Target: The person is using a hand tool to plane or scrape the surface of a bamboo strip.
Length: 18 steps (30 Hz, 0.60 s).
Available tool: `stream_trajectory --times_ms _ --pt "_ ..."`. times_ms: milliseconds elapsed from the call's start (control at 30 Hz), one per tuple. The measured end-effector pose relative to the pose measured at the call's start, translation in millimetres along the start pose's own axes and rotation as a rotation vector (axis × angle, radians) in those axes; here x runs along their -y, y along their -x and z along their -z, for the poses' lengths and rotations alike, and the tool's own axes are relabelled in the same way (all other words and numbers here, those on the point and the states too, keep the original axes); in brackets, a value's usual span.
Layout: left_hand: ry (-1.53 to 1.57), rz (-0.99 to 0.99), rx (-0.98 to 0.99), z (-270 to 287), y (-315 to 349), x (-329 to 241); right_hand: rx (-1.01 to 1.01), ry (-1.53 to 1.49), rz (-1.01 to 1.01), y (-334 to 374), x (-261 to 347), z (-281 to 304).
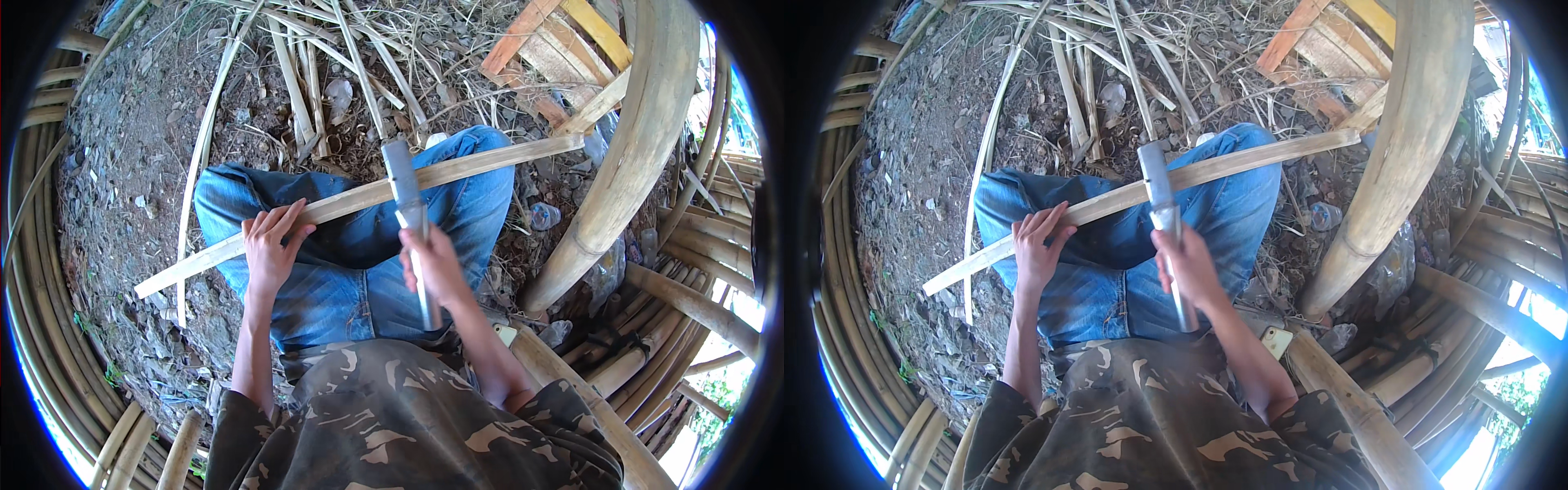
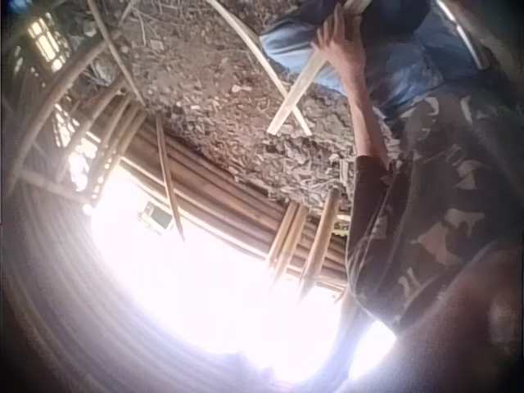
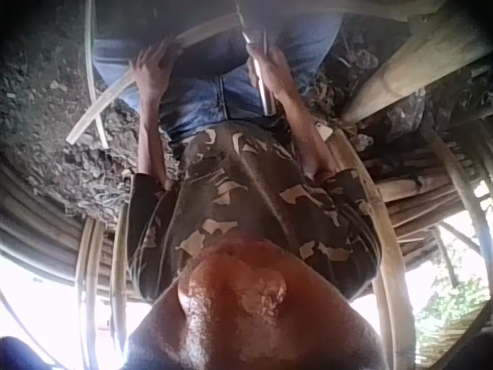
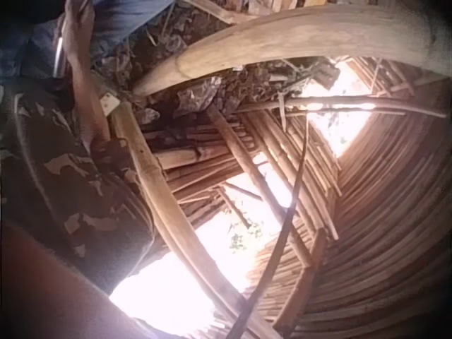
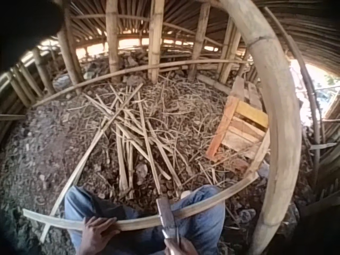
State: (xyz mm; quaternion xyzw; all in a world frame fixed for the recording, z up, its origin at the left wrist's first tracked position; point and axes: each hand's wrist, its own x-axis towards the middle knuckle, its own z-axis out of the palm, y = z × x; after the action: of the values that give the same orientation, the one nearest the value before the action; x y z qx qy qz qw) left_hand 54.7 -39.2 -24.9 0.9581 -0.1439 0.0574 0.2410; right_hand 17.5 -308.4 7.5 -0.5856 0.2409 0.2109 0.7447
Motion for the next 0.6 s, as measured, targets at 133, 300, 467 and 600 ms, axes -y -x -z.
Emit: stream_trajectory --times_ms 133,300,467,600 --pt "-0.012 0.007 -0.011 1.1 -0.1 -3.1 -0.29 -0.362 0.248 -1.4 41.5 26.4" --pt "-0.013 0.022 0.006 -1.1 0.4 -3.7 0.153 0.066 -0.082 -5.6 -20.0 -0.7" --pt "0.011 0.049 -0.001 1.5 1.6 -1.5 -0.009 -0.13 0.168 -6.2 27.6 -2.1" --pt "0.034 0.05 0.005 -2.4 0.6 -3.3 -0.155 -0.002 0.31 -14.3 -3.3 -10.7"
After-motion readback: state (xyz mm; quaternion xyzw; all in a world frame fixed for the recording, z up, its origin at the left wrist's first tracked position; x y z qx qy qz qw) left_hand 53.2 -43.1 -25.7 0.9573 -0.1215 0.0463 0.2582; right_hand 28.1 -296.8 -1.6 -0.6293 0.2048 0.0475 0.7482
